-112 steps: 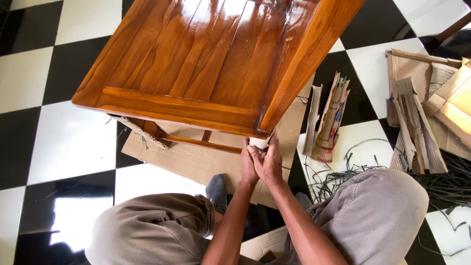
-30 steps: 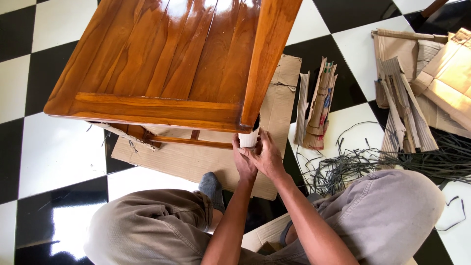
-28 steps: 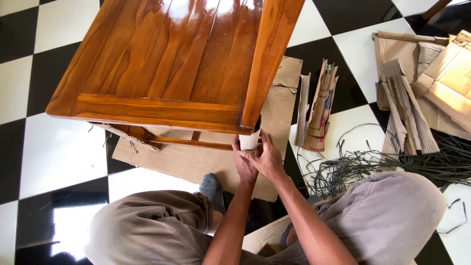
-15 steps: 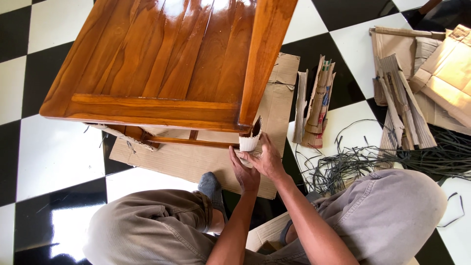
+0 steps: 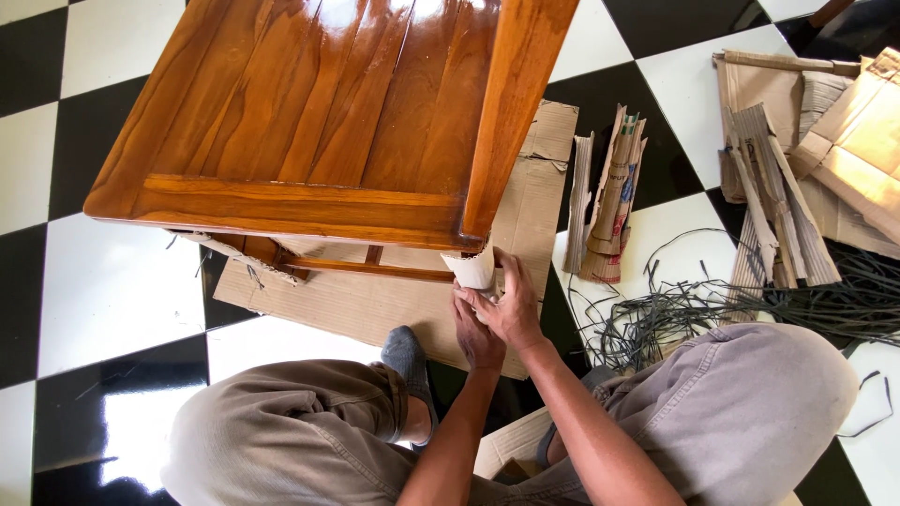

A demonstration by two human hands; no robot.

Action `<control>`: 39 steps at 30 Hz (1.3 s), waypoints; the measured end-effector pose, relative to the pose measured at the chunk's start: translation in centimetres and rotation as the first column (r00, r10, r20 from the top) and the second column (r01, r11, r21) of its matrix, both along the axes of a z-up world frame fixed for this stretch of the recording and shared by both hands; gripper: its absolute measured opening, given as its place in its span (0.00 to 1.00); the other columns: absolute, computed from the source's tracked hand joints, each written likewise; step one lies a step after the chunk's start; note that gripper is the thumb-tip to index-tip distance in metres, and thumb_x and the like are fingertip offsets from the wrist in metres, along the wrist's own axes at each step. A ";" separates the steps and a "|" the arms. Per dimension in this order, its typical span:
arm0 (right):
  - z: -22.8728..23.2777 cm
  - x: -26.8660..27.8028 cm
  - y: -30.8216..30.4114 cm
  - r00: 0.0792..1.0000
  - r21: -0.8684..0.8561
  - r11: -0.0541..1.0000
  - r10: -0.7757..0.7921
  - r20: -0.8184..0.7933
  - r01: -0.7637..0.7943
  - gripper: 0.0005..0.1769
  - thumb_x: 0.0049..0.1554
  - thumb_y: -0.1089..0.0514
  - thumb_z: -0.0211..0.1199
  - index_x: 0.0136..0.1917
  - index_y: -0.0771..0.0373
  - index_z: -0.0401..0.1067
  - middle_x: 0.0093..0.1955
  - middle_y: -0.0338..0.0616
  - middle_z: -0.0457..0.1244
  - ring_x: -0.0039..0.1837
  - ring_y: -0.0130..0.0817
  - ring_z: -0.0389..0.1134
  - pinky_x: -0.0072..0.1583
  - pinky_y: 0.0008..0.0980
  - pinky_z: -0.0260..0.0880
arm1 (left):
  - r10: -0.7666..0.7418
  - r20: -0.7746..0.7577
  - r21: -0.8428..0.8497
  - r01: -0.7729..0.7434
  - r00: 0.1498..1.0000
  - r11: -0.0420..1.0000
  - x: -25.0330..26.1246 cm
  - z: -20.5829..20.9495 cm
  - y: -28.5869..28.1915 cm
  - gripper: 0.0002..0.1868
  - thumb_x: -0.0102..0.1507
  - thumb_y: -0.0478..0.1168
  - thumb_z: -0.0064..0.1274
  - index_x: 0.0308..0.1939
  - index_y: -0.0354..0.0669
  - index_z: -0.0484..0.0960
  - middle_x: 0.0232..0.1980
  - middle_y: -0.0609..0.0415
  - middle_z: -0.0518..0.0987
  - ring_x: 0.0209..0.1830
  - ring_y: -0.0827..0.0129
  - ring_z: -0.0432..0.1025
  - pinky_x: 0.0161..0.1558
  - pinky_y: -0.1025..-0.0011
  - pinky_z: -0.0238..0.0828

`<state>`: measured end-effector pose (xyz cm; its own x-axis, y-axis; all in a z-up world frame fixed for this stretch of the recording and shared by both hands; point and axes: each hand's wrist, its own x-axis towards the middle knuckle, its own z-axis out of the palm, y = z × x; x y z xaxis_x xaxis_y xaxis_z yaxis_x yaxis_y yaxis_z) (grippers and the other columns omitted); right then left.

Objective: Wrap wooden table legs with cardboard and secure them with plastic ties for shipping

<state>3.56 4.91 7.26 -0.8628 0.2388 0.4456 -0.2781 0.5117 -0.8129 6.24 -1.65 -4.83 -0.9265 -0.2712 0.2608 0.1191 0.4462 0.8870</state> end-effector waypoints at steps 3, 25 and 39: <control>0.1 0.4 -0.1 0.999 0.012 1.000 -0.014 -0.032 0.015 0.43 0.49 0.43 0.79 0.67 0.67 0.66 0.53 0.57 0.65 0.56 0.58 0.70 0.60 0.52 0.70 | -0.024 -0.023 -0.005 0.023 0.999 1.000 0.3 0.2 0.0 0.40 0.66 0.52 0.47 0.76 0.35 0.57 0.71 0.41 0.64 0.66 0.51 0.69 0.52 0.67 0.75; -5.0 3.2 2.7 0.875 0.136 0.991 -0.062 0.480 -0.004 0.67 0.47 0.39 0.77 0.86 0.52 0.39 0.74 0.59 0.53 0.72 0.65 0.60 0.67 0.63 0.63 | 0.186 0.780 -0.422 0.283 0.597 0.861 3.3 -10.1 -0.9 0.25 0.55 0.55 0.56 0.50 0.52 0.69 0.53 0.55 0.79 0.54 0.54 0.77 0.56 0.52 0.67; -25.9 11.6 14.2 0.362 0.209 0.775 -0.492 0.792 0.596 0.34 0.50 0.37 0.70 0.68 0.45 0.69 0.70 0.41 0.58 0.72 0.49 0.64 0.68 0.52 0.66 | -0.460 0.759 0.008 0.701 0.460 0.713 5.0 -13.3 5.7 0.13 0.61 0.56 0.56 0.42 0.57 0.82 0.42 0.54 0.85 0.50 0.51 0.79 0.51 0.53 0.73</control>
<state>15.13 19.11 -18.67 -0.4889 0.7862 -0.3779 0.7872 0.2110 -0.5795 11.28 4.05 -18.11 -0.7582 0.3709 -0.5362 -0.1165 0.7322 0.6711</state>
